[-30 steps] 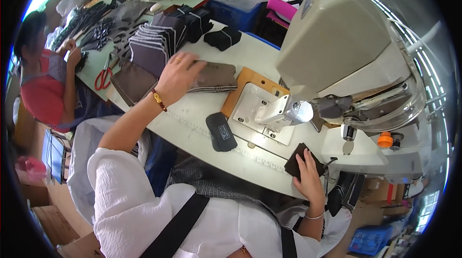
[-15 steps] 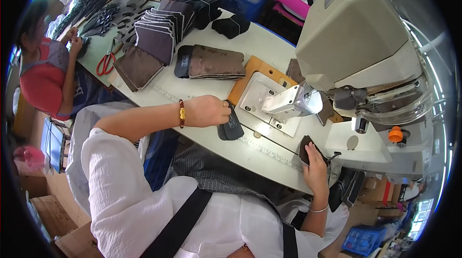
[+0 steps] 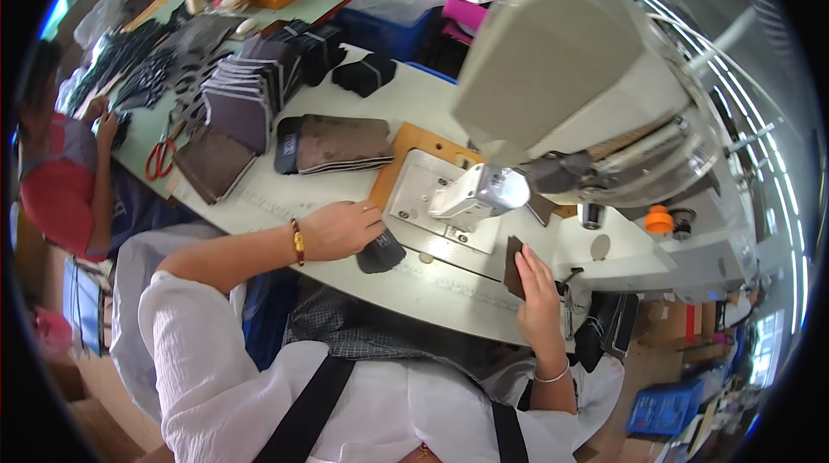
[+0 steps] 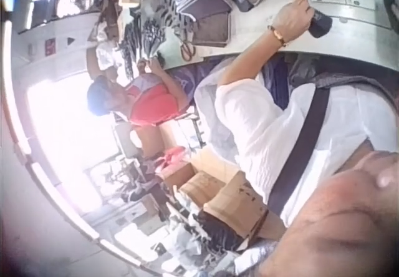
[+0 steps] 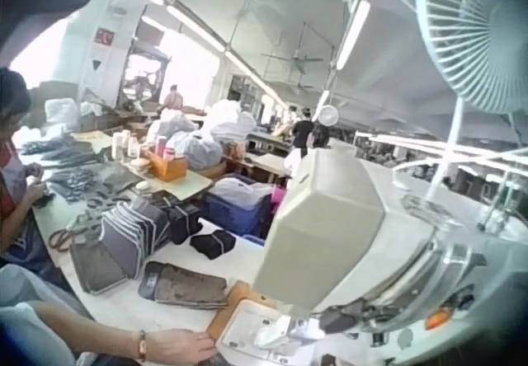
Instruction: Using an industrial sewing machine to stitch together fabric or leather shoe components.
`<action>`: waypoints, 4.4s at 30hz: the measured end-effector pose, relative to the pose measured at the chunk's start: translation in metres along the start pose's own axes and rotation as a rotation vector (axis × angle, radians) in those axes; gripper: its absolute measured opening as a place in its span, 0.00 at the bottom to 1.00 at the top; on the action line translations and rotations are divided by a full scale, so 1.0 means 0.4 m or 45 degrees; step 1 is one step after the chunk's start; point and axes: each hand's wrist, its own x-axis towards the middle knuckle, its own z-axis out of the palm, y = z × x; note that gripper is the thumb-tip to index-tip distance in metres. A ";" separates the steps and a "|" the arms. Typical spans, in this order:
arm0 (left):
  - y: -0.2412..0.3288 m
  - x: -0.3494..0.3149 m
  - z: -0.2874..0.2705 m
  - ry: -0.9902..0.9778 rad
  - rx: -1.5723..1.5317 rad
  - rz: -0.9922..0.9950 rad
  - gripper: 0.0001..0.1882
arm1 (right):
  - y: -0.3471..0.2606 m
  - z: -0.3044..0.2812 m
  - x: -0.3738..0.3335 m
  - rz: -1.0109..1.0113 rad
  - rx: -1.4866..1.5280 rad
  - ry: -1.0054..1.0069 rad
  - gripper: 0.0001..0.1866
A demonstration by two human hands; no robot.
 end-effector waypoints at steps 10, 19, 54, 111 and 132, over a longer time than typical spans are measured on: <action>0.013 0.150 -0.184 0.695 0.008 -0.067 0.22 | -0.137 -0.117 0.181 -0.372 -0.201 0.054 0.29; 0.104 0.318 -0.247 0.839 -0.072 0.483 0.22 | -0.091 -0.102 0.225 -0.450 -0.223 0.120 0.39; 0.091 0.324 -0.116 1.069 0.332 0.247 0.08 | -0.074 -0.065 0.168 -0.545 -0.650 0.170 0.28; 0.032 0.322 -0.142 0.837 -0.194 0.259 0.14 | -0.087 -0.101 0.238 -0.630 -0.401 -0.099 0.37; -0.003 0.297 -0.078 0.607 -1.257 -0.276 0.22 | -0.076 -0.067 0.197 -0.439 -0.272 0.057 0.43</action>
